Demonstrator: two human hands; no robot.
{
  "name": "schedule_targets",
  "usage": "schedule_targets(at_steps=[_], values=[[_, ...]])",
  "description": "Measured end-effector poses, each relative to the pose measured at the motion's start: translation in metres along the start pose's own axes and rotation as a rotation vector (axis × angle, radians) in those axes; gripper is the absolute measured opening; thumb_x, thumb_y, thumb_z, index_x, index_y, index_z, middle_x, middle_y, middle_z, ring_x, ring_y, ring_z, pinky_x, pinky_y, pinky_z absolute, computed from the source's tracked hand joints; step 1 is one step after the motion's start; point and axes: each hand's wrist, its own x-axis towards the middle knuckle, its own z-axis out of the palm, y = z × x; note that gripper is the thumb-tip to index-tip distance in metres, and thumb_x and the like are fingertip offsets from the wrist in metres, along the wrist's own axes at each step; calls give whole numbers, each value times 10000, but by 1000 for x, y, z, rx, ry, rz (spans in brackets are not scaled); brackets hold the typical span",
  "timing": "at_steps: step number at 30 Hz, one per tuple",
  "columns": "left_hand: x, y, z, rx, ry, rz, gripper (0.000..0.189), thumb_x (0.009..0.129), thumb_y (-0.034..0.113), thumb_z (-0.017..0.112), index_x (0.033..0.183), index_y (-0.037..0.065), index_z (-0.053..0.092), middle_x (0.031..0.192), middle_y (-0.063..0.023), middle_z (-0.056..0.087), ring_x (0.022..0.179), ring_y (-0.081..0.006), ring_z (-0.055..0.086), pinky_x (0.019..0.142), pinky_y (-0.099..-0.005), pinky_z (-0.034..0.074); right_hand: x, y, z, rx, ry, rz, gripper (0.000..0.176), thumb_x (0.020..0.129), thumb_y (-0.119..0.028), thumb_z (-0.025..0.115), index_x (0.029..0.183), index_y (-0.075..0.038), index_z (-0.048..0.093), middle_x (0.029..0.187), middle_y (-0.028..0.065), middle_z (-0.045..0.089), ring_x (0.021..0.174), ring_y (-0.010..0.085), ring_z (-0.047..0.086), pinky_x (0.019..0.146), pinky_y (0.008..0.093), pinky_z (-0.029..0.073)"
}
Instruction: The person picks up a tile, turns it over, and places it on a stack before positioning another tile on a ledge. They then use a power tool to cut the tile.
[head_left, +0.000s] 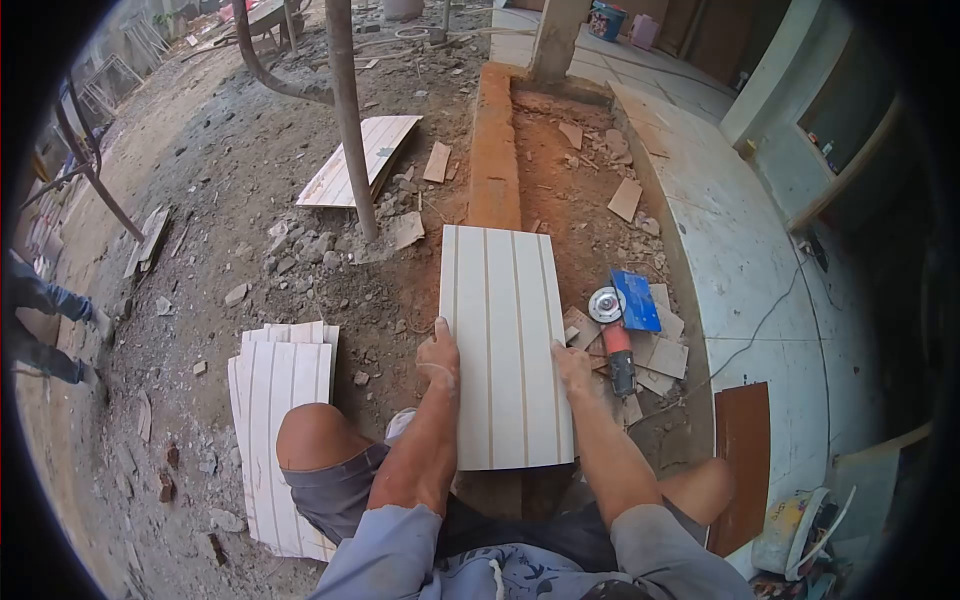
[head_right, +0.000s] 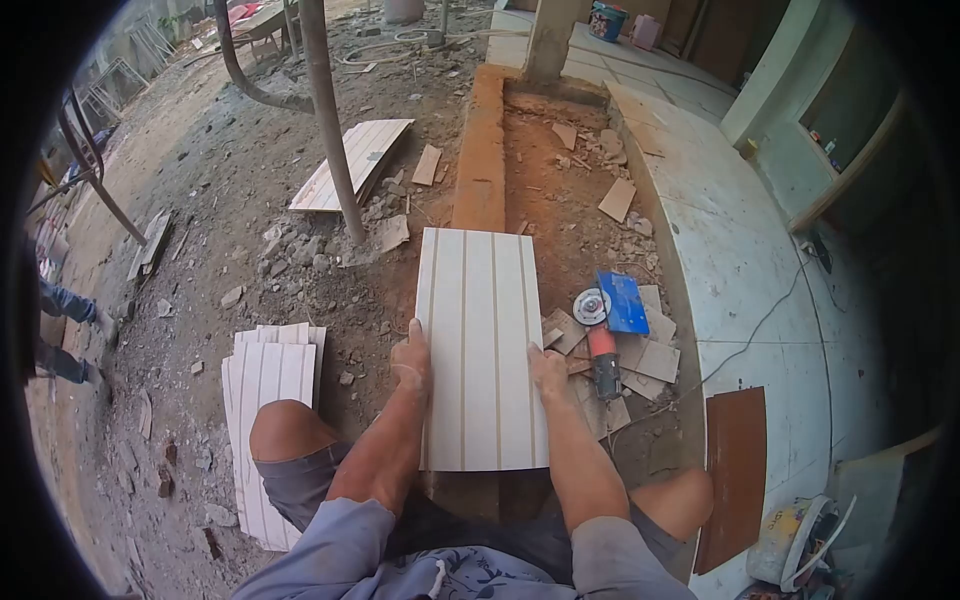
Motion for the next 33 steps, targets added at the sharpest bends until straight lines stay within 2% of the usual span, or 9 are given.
schedule_targets(at_steps=[10, 12, 13, 14, 16, 20, 24, 29, 33], values=[[64, 19, 40, 9, 65, 72, 718, 901, 635, 367, 982, 19, 727, 974, -238, 685, 984, -382, 645, 893, -454, 465, 60, -16, 29, 207, -105, 151, 542, 823, -451, 633, 854, 89, 663, 854, 217, 681, 851, 306, 645, 785, 379, 473], [73, 27, 39, -130, -39, 128, 730, 902, 642, 380, 1155, 17, 659, 1157, -259, 623, 1135, -385, 568, 987, -445, 405, 72, -27, 26, 177, -264, 133, 660, 830, -477, 619, 1131, 110, 592, 1106, 226, 636, 1051, 290, 593, 903, 369, 444], [85, 30, 47, -103, 141, 214, 735, 905, 639, 390, 1254, 19, 577, 1267, -272, 534, 1221, -394, 481, 1039, -451, 342, 74, -37, 22, 178, -268, 138, 660, 830, -477, 619, 1131, 110, 592, 1106, 226, 636, 1051, 290, 593, 903, 369, 444], [99, 37, 56, -77, 319, 303, 764, 907, 636, 401, 1352, 22, 495, 1377, -285, 444, 1307, -403, 393, 1092, -457, 278, 78, -49, 17, -53, -146, 20, 728, 826, -497, 623, 1213, 111, 524, 1206, 252, 575, 1144, 322, 542, 966, 383, 416], [101, 86, 22, -157, 286, 440, 812, 911, 630, 409, 1445, 23, 343, 1482, -287, 271, 1380, -422, 238, 1137, -478, 167, 87, -81, -11, -217, -21, -139, 844, 815, -526, 632, 1333, 102, 409, 1353, 287, 459, 1279, 372, 440, 1068, 408, 352], [116, 199, -63, -478, 351, 834, 725, 939, 536, 469, 1302, -91, 492, 1312, -301, 498, 1227, -376, 492, 1047, -388, 351, 117, -171, -124, -133, 175, -344, 806, 812, -539, 626, 1301, 81, 460, 1308, 286, 505, 1242, 386, 475, 1054, 432, 366], [25, 274, -161, -465, 139, 869, 664, 901, 547, 558, 1215, -35, 603, 1143, -171, 636, 1102, -211, 570, 965, -308, 400, 110, -230, -247, -134, 354, -423, 704, 825, -538, 599, 1235, 33, 560, 1182, 226, 617, 1074, 315, 603, 943, 362, 440], [22, 253, -200, -69, -79, 1043, 641, 883, 553, 579, 1184, -9, 638, 948, -98, 656, 888, -180, 593, 839, -312, 458, 48, -240, -357, -200, 150, -389, 606, 834, -490, 593, 1213, -17, 590, 1081, 162, 643, 937, 224, 622, 783, 342, 501], [34, 200, -211, 308, -389, 777, 550, 869, 493, 646, 1107, -2, 680, 740, -16, 573, 687, -125, 523, 643, -295, 460, -31, -252, -429, -590, 95, -355, 573, 836, -467, 589, 1199, -24, 591, 1058, 140, 638, 871, 194, 623, 711, 329, 513]])
